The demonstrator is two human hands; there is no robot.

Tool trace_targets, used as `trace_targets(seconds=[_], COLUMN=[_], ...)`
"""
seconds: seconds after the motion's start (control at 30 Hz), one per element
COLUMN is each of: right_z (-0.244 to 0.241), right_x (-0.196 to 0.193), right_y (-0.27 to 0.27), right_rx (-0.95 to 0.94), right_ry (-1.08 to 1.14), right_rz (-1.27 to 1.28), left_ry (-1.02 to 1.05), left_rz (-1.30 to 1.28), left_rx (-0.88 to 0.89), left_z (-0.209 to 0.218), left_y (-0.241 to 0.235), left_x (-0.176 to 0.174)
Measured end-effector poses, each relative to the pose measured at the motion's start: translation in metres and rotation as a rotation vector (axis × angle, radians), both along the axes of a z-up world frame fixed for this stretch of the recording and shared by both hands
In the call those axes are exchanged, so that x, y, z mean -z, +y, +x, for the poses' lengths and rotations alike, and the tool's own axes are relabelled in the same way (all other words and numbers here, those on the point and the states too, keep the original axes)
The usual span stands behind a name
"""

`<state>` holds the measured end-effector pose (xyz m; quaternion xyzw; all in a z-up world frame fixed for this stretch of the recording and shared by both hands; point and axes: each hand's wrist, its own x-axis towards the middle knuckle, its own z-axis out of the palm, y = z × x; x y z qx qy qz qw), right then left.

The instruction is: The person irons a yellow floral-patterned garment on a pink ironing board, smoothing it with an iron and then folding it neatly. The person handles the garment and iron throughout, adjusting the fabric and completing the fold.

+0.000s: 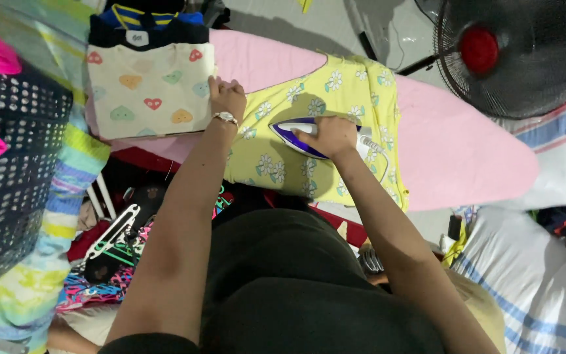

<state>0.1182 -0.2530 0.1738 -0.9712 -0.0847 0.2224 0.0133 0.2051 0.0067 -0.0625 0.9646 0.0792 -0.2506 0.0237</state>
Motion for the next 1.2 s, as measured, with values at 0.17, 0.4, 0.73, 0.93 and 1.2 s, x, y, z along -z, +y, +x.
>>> trace_targets(seconds=[0.17,0.4,0.73,0.93,1.2], right_z=[0.001,0.014,0.024,0.025,0.030], right_x=[0.019,0.038,0.034,0.024,0.021], right_y=[-0.009,-0.005,0.005,0.012,0.026], right_rx=[0.011,0.113,0.151,0.070,0.106], right_ry=[-0.038,-0.106,-0.054,-0.107,-0.169], right_rz=[0.012,-0.012,-0.016,-0.019,-0.034], left_ry=[-0.165,-0.467,-0.356,-0.478,-0.331], left_rz=[-0.098,-0.790,-0.486,-0.436,-0.738], left_rx=[0.297,0.097,0.206,0.276,-0.013], left_z=[-0.003,-0.019,-0.018,-0.016,-0.027], left_y=[0.004,0.027,0.064,0.072,0.098], left_x=[-0.032,-0.157,-0.148,-0.139,-0.117])
